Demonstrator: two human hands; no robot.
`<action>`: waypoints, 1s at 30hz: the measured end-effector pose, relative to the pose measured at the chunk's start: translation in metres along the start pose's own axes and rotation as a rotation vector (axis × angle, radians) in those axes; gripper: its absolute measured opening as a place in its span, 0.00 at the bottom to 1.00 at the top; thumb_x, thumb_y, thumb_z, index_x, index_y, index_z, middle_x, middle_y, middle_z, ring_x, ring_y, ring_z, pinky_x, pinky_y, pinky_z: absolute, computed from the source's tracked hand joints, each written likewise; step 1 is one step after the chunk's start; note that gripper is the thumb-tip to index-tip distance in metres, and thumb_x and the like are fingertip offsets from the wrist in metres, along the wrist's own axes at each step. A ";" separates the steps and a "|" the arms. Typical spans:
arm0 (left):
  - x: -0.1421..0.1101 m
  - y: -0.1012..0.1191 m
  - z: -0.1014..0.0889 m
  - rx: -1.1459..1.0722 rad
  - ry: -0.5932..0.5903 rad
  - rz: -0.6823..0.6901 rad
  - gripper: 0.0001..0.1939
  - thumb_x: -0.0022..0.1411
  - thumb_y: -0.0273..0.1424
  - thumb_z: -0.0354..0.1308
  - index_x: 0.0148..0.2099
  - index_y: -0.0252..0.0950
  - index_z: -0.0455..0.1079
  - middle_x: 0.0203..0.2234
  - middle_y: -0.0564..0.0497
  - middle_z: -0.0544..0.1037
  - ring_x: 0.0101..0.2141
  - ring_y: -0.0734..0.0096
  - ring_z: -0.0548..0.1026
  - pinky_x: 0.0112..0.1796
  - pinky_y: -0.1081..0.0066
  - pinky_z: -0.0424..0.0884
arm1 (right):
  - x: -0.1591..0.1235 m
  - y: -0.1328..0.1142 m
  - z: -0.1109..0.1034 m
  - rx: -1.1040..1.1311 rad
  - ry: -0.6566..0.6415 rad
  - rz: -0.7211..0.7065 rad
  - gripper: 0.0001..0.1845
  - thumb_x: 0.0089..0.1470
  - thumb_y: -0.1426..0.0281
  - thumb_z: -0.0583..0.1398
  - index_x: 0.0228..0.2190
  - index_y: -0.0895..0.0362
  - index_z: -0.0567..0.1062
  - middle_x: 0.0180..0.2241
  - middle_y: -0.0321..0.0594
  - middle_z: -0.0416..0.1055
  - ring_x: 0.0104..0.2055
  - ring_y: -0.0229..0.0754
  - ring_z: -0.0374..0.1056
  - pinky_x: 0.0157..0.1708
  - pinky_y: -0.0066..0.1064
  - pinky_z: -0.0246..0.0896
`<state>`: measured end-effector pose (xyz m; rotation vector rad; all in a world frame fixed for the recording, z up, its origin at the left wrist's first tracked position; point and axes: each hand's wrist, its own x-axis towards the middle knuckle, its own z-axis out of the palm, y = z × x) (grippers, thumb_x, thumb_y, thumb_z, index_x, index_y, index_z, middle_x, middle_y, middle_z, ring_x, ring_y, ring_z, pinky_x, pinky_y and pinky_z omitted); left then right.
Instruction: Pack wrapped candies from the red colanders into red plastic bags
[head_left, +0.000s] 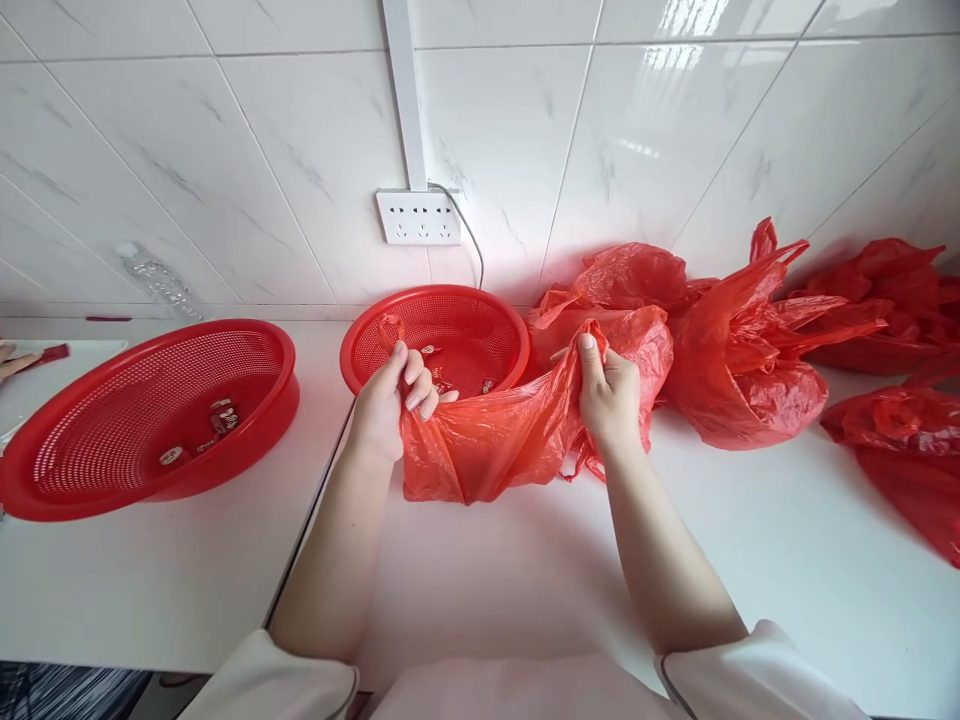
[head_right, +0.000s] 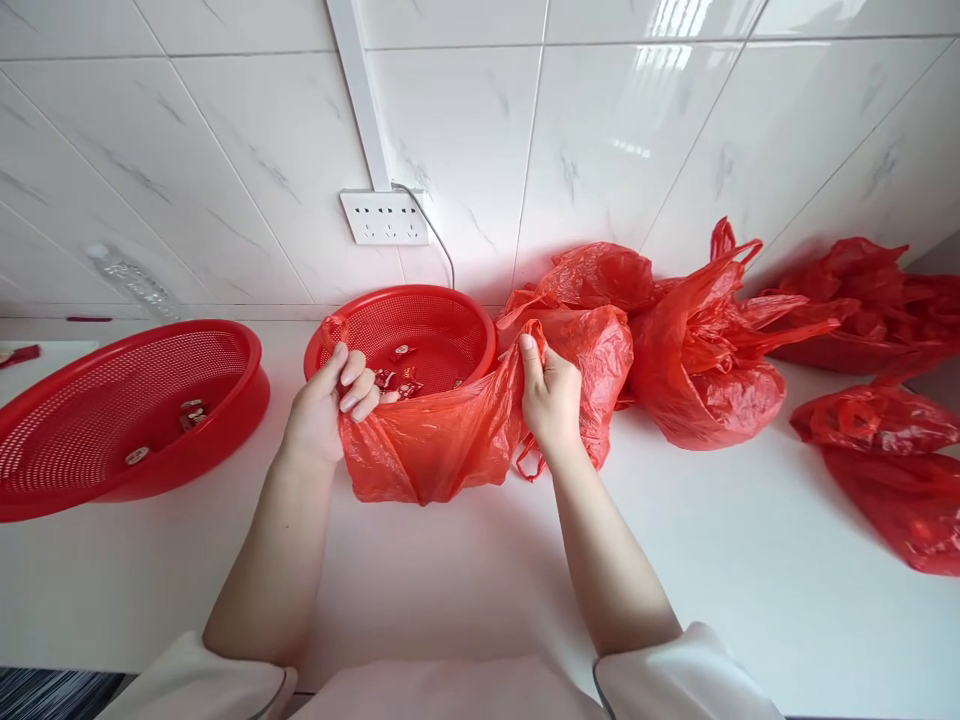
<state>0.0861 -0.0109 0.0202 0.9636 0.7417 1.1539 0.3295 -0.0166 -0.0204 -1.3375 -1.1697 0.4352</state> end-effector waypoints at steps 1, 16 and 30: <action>0.001 -0.001 0.000 0.009 -0.011 -0.020 0.24 0.65 0.47 0.54 0.25 0.37 0.53 0.12 0.62 0.53 0.13 0.82 0.55 0.24 0.76 0.71 | 0.001 0.001 -0.001 -0.023 0.018 -0.004 0.29 0.60 0.49 0.54 0.17 0.54 0.54 0.17 0.30 0.48 0.20 0.34 0.45 0.22 0.31 0.44; -0.038 -0.009 0.045 0.361 -0.469 -0.166 0.12 0.64 0.39 0.59 0.44 0.36 0.74 0.31 0.50 0.75 0.28 0.75 0.71 0.29 0.75 0.68 | -0.023 -0.084 0.001 0.253 -0.791 -0.439 0.12 0.62 0.63 0.57 0.39 0.52 0.80 0.51 0.42 0.69 0.61 0.49 0.60 0.57 0.43 0.62; -0.011 -0.011 0.014 -0.073 -0.232 -0.316 0.11 0.67 0.34 0.53 0.44 0.33 0.73 0.18 0.54 0.72 0.16 0.83 0.64 0.21 0.80 0.61 | -0.023 -0.054 -0.026 0.232 -0.842 -0.466 0.04 0.58 0.74 0.61 0.32 0.55 0.77 0.32 0.39 0.74 0.33 0.37 0.70 0.30 0.29 0.66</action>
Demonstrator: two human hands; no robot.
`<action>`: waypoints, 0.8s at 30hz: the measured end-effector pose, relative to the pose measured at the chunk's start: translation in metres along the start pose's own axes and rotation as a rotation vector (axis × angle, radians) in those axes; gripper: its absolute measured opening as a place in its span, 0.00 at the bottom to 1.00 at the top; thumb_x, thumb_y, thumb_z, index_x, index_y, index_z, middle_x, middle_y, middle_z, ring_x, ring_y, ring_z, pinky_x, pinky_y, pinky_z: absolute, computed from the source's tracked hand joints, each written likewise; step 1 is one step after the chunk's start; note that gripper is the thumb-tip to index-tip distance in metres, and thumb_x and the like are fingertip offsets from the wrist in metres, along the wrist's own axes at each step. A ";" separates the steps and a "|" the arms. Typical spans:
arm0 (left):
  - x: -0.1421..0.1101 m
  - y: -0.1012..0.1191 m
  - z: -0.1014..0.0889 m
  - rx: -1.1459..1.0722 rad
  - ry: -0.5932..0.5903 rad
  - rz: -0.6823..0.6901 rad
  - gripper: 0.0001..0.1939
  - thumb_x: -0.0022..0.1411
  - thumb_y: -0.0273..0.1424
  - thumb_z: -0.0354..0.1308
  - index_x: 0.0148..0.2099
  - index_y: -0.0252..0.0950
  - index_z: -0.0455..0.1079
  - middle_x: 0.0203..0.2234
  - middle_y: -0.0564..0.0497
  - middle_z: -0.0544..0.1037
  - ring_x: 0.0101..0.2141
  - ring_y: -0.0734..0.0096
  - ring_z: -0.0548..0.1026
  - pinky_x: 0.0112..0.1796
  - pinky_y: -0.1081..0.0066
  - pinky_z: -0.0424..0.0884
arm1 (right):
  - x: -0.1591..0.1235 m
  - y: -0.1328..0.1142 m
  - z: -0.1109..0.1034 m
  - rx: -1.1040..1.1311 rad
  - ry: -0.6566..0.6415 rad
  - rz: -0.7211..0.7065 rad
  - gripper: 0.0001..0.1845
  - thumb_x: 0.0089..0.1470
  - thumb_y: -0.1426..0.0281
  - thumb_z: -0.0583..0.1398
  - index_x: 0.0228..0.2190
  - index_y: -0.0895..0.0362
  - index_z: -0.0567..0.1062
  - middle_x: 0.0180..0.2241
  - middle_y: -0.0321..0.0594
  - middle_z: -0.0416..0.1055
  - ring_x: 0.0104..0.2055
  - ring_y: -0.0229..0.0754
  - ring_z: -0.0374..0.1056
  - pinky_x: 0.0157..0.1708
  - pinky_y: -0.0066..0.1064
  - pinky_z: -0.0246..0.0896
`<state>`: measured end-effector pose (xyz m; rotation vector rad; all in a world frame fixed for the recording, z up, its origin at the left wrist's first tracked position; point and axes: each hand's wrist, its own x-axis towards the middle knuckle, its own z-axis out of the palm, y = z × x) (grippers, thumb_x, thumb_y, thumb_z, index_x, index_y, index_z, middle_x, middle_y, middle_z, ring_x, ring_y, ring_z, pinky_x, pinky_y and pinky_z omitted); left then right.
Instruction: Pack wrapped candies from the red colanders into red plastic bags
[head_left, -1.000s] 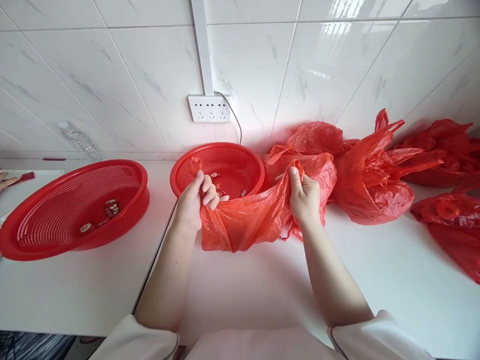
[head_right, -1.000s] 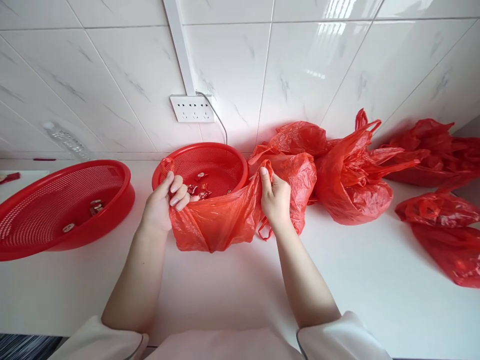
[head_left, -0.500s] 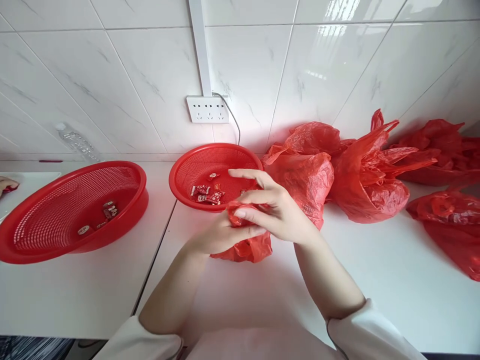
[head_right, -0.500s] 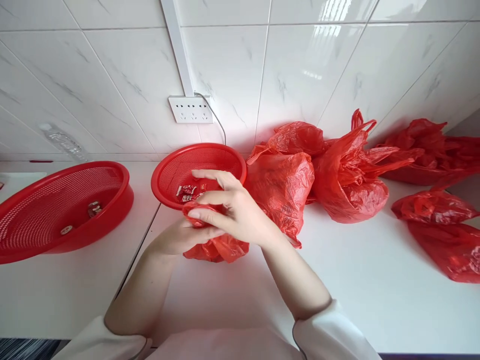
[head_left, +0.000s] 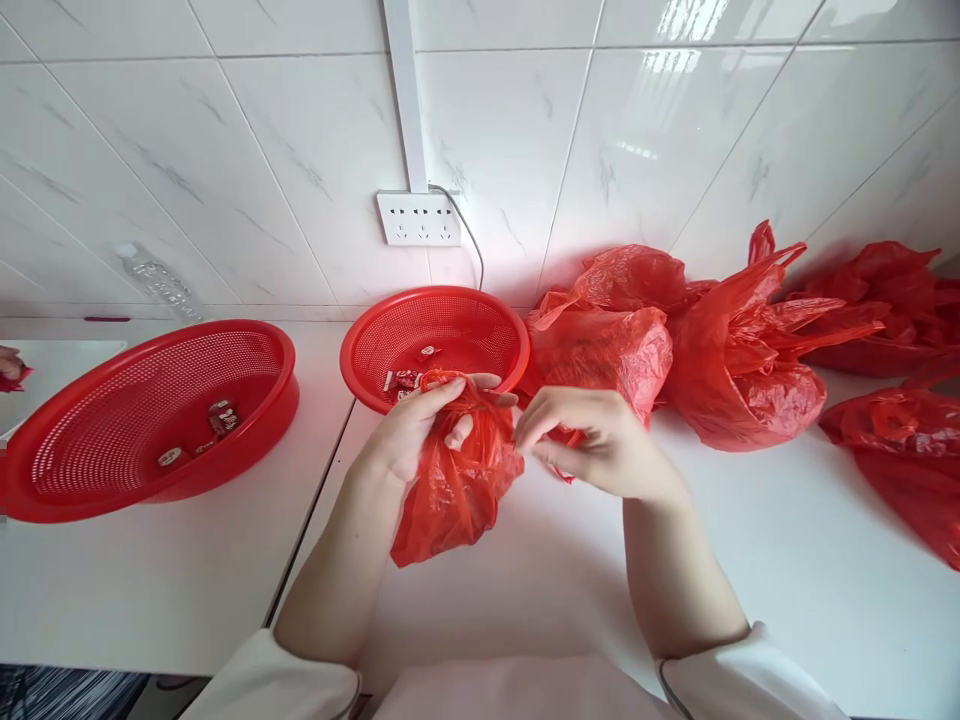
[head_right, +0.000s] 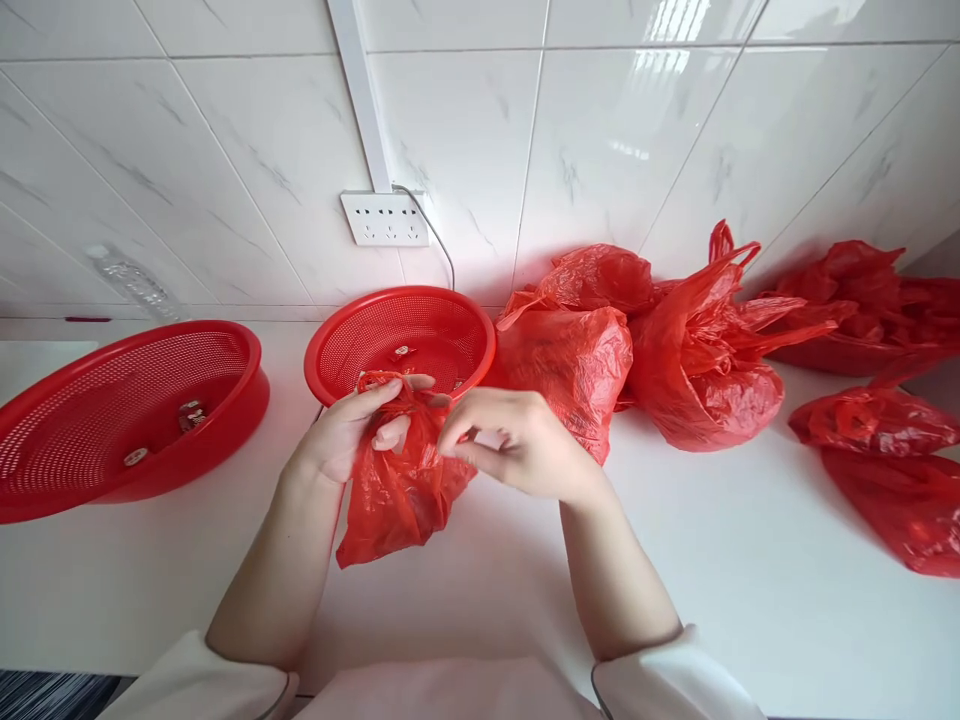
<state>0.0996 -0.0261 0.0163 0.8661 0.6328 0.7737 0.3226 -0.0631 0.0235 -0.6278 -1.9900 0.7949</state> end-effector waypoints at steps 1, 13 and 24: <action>0.001 0.000 0.000 -0.024 -0.001 0.020 0.09 0.66 0.32 0.53 0.43 0.34 0.72 0.21 0.53 0.73 0.17 0.83 0.64 0.21 0.81 0.60 | -0.001 -0.001 -0.002 -0.035 -0.116 0.009 0.05 0.58 0.74 0.60 0.33 0.55 0.77 0.32 0.39 0.74 0.33 0.36 0.69 0.28 0.28 0.65; -0.009 -0.010 0.012 1.393 0.073 0.764 0.07 0.61 0.23 0.47 0.30 0.37 0.58 0.29 0.51 0.64 0.29 0.71 0.64 0.31 0.69 0.64 | 0.023 0.038 0.043 0.327 0.062 0.215 0.16 0.66 0.68 0.50 0.53 0.52 0.68 0.53 0.39 0.69 0.55 0.40 0.65 0.57 0.38 0.59; 0.008 -0.017 -0.001 1.198 -0.013 1.023 0.10 0.59 0.20 0.47 0.41 0.37 0.64 0.49 0.43 0.67 0.51 0.58 0.68 0.52 0.56 0.67 | 0.023 0.050 0.035 0.432 0.230 0.217 0.20 0.57 0.64 0.62 0.50 0.52 0.70 0.50 0.42 0.71 0.49 0.42 0.69 0.48 0.35 0.67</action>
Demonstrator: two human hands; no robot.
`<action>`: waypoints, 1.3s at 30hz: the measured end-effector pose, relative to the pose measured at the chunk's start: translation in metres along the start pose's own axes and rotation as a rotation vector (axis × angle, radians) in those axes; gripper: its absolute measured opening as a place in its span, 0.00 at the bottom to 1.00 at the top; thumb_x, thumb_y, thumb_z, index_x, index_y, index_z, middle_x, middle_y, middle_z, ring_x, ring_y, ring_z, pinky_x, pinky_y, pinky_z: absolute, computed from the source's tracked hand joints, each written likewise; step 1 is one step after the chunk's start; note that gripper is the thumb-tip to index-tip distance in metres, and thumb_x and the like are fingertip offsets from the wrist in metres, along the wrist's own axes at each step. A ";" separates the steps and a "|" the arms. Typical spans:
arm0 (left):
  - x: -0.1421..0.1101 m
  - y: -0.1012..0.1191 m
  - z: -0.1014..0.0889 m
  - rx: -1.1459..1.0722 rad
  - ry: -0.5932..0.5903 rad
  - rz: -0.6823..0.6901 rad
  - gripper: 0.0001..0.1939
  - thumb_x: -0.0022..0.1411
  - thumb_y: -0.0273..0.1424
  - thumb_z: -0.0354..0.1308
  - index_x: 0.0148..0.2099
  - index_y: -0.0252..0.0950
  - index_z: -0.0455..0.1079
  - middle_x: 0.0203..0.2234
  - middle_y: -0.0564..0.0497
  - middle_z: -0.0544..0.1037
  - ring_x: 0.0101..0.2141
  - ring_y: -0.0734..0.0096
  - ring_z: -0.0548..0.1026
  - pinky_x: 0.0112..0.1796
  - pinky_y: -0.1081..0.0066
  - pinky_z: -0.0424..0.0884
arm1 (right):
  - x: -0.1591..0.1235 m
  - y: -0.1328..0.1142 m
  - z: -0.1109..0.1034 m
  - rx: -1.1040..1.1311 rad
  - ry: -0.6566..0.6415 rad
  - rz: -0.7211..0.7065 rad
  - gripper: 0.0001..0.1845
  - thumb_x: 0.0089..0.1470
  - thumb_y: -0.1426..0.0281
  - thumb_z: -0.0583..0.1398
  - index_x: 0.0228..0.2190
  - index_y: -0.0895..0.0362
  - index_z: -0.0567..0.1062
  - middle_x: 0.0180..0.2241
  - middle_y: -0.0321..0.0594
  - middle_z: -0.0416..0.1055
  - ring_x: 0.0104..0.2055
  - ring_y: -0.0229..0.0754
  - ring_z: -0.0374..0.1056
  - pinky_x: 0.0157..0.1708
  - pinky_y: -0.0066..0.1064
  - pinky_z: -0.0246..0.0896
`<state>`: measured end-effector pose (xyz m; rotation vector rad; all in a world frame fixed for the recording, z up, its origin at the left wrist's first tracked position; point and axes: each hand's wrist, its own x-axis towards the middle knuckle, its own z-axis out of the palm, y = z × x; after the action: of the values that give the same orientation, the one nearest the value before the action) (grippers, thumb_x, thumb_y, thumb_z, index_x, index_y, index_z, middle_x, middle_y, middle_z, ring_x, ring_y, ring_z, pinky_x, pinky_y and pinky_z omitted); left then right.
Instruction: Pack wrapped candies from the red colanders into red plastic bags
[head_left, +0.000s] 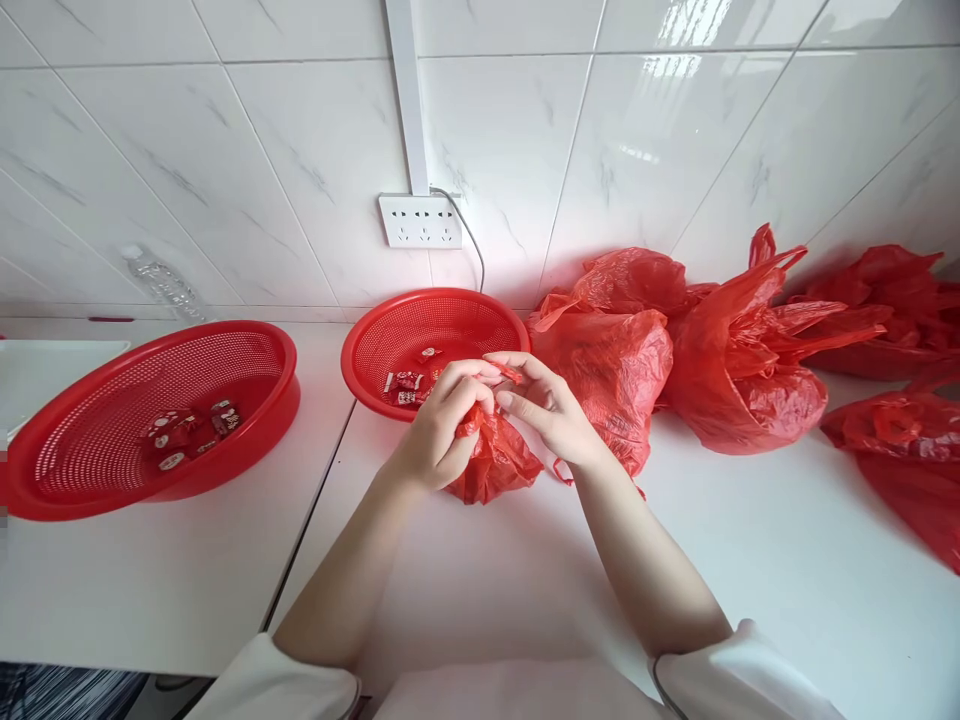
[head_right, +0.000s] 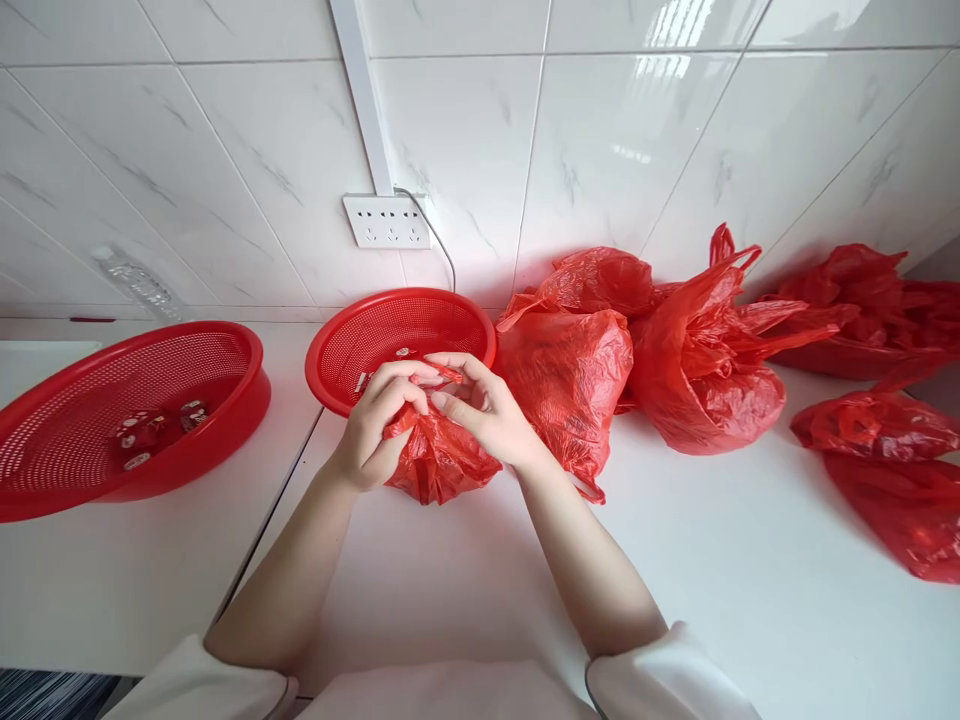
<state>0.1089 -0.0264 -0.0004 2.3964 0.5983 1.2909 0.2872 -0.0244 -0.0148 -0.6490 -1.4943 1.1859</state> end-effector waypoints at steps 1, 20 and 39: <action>0.000 0.000 0.000 -0.012 0.005 0.007 0.12 0.60 0.21 0.47 0.45 0.37 0.65 0.52 0.41 0.65 0.53 0.57 0.67 0.52 0.55 0.67 | 0.000 0.000 0.000 -0.025 0.015 0.005 0.18 0.58 0.62 0.61 0.49 0.53 0.72 0.48 0.42 0.72 0.46 0.41 0.70 0.46 0.34 0.68; -0.073 0.003 -0.040 0.291 0.032 -0.841 0.29 0.62 0.27 0.42 0.62 0.37 0.67 0.14 0.57 0.57 0.17 0.73 0.57 0.23 0.73 0.55 | -0.054 0.008 -0.063 -0.246 0.138 0.424 0.22 0.59 0.50 0.56 0.33 0.57 0.74 0.32 0.43 0.78 0.35 0.44 0.76 0.42 0.37 0.72; -0.109 -0.061 -0.041 -0.644 -0.059 -1.343 0.31 0.62 0.54 0.48 0.52 0.34 0.70 0.26 0.51 0.69 0.22 0.75 0.60 0.22 0.75 0.52 | -0.093 0.032 0.030 -1.193 -0.540 0.129 0.14 0.53 0.80 0.55 0.40 0.58 0.74 0.35 0.46 0.73 0.41 0.46 0.69 0.42 0.35 0.61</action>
<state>0.0088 -0.0266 -0.0848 1.0256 1.2077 0.6026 0.2789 -0.1045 -0.0788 -1.2652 -2.6540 0.4369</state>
